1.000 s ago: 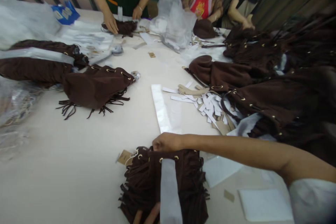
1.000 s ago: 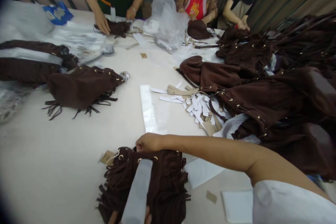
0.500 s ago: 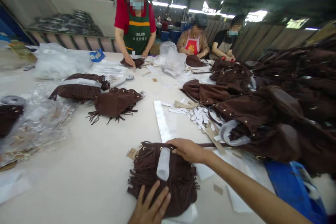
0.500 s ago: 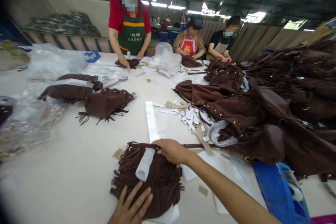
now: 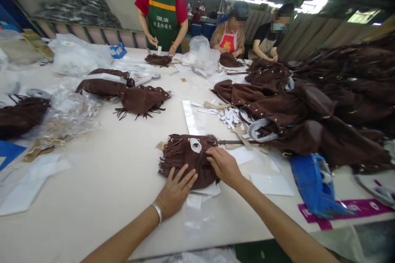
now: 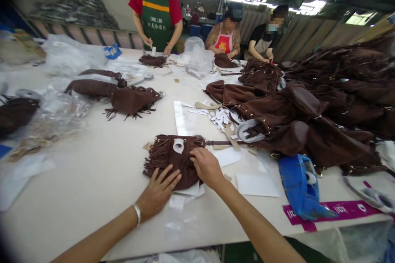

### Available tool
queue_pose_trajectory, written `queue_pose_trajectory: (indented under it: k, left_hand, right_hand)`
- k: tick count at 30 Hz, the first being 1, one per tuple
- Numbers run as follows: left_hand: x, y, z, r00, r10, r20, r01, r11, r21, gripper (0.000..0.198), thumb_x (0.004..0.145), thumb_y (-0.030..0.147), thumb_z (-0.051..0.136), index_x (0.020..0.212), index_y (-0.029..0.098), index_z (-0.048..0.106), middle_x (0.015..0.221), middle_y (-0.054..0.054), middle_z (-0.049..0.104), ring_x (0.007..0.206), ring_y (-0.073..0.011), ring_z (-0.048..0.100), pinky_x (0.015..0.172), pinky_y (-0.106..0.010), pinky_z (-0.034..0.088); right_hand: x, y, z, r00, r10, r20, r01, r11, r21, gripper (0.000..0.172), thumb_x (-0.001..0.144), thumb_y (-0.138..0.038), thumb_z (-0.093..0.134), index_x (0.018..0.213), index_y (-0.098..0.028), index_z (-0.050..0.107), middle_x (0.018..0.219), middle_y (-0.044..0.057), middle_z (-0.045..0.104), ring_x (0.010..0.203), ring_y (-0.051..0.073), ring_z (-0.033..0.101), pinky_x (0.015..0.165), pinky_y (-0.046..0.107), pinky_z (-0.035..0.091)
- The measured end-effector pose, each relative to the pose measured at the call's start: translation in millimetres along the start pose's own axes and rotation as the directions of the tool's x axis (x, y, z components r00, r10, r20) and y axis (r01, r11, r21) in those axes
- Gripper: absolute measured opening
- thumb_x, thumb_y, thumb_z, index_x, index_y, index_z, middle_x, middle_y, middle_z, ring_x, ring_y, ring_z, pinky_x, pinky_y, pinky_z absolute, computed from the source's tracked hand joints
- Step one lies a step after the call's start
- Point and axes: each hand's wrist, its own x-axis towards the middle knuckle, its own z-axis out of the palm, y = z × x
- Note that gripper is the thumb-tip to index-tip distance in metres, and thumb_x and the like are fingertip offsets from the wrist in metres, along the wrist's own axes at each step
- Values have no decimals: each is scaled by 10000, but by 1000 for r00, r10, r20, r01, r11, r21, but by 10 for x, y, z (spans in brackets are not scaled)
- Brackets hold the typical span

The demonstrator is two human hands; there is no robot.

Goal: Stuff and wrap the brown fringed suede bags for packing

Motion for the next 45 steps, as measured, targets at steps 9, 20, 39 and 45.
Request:
queue_pose_trajectory:
  k: [9,20,39,45]
  left_hand:
    - [-19,61,-32,1000,-10,-19,11,1000,21,550,969,295,424,1486,287,235,1548,-56,294,1445,-305,170,1117,-578,208]
    - [12,122,-83,995,-47,-85,44,999,-31,480,966,385,438,1426,259,391,1497,-73,395,1413,-321,252,1108,-584,190]
    - [668,269,-229,977,176,118,-172,984,-41,464,920,450,519,1255,131,481,1137,-130,564,930,-261,561,781,-404,454]
    - [598,159,75,958,278,75,-277,961,-16,222,962,197,438,1150,128,533,898,-68,576,788,-213,552,715,-362,457]
  right_hand:
    - [-465,-49,258,988,153,4,-153,987,-57,202,967,-210,431,1010,-198,628,1003,77,612,1004,204,549,887,320,433]
    - [-863,-52,40,994,2,112,-19,988,150,481,886,-195,544,1353,-252,446,1340,96,495,1247,223,464,1033,389,404]
    - [-971,-15,604,824,484,-293,-410,868,280,232,846,-126,461,1055,-207,521,956,39,597,862,193,584,775,304,464]
    - [-1000,23,583,886,378,-270,-350,925,149,193,842,-74,413,915,-215,521,898,36,573,876,186,552,779,264,424]
